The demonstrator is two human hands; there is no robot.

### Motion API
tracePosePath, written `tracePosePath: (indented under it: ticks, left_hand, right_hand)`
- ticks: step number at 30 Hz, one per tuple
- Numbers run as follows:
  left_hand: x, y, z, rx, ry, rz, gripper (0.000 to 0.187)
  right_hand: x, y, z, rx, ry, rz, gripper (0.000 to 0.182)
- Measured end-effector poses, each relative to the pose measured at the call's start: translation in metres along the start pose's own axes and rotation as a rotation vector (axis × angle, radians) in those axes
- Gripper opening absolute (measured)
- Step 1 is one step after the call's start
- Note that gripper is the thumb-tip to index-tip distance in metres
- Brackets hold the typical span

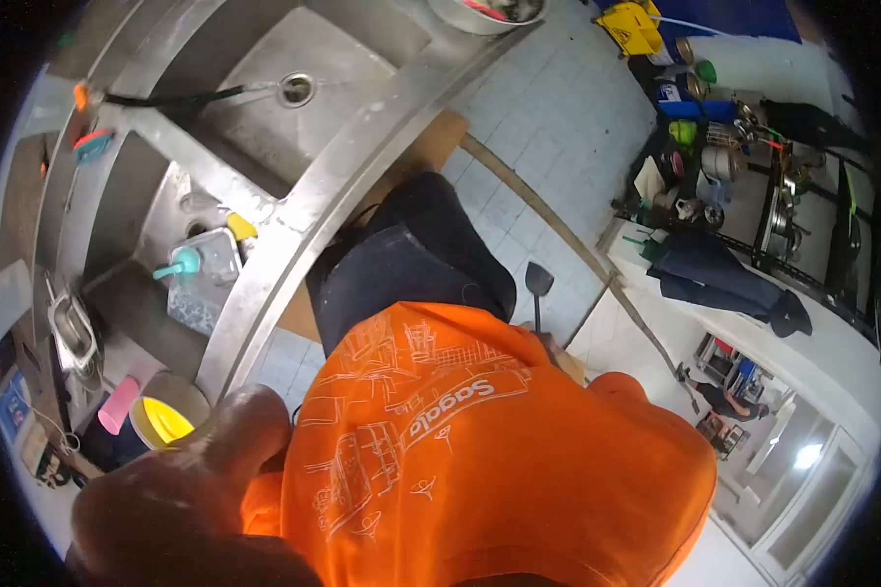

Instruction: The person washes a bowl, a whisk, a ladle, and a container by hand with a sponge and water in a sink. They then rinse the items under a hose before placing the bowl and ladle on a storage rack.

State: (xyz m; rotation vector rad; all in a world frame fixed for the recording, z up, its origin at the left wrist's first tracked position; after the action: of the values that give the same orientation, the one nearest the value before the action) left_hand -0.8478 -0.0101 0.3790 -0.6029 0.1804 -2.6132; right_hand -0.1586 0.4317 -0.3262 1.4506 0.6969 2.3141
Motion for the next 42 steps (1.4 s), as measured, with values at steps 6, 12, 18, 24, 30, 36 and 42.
tracePosePath:
  ticks: [6, 12, 18, 24, 30, 36, 42]
  left_hand:
    - [-0.072, -0.115, -0.011, -0.164, -0.12, -0.293, 0.032]
    - [-0.165, -0.271, 0.012, -0.486, 0.083, -0.398, 0.031]
    - [-0.23, -0.36, 0.017, -0.531, -0.02, -0.246, 0.033]
    - [-0.296, -0.484, -0.021, -0.781, 0.003, -0.402, 0.019]
    - [-0.444, -0.591, -0.241, 0.01, -0.105, -0.204, 0.017]
    - [-0.531, -0.718, -0.325, -0.035, -0.162, -0.327, 0.023]
    - [-0.594, -0.86, -0.28, -0.24, -0.168, -0.295, 0.023]
  right_hand:
    - [0.124, 0.059, -0.098, -0.243, -0.926, -0.012, 0.03]
    - [0.264, 0.029, -0.151, 0.173, -1.127, 0.498, 0.041]
    - [0.263, 0.018, -0.116, -0.032, -0.972, 0.277, 0.052]
    - [0.253, 0.015, -0.1, -0.303, -1.008, 0.0, 0.051]
    - [0.369, -0.072, -0.069, -0.394, -1.328, 0.256, 0.048]
    - [0.395, -0.135, -0.046, -0.562, -1.246, 0.467, 0.055]
    - [0.659, -0.266, 0.084, -0.376, -1.763, 0.761, 0.044]
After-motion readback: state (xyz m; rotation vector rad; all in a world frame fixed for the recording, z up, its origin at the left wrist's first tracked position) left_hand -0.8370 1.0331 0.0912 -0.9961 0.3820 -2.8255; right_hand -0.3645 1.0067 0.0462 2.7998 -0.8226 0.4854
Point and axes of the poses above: each hand's wrist, its own y-axis away from the middle knuckle, its own x-axis out of the back of the hand, z = x × y, the point moved 3 cm from there along -y, towards the middle knuckle, and after that the axes turned 9 degrees about -y, right-handed, at the moved point
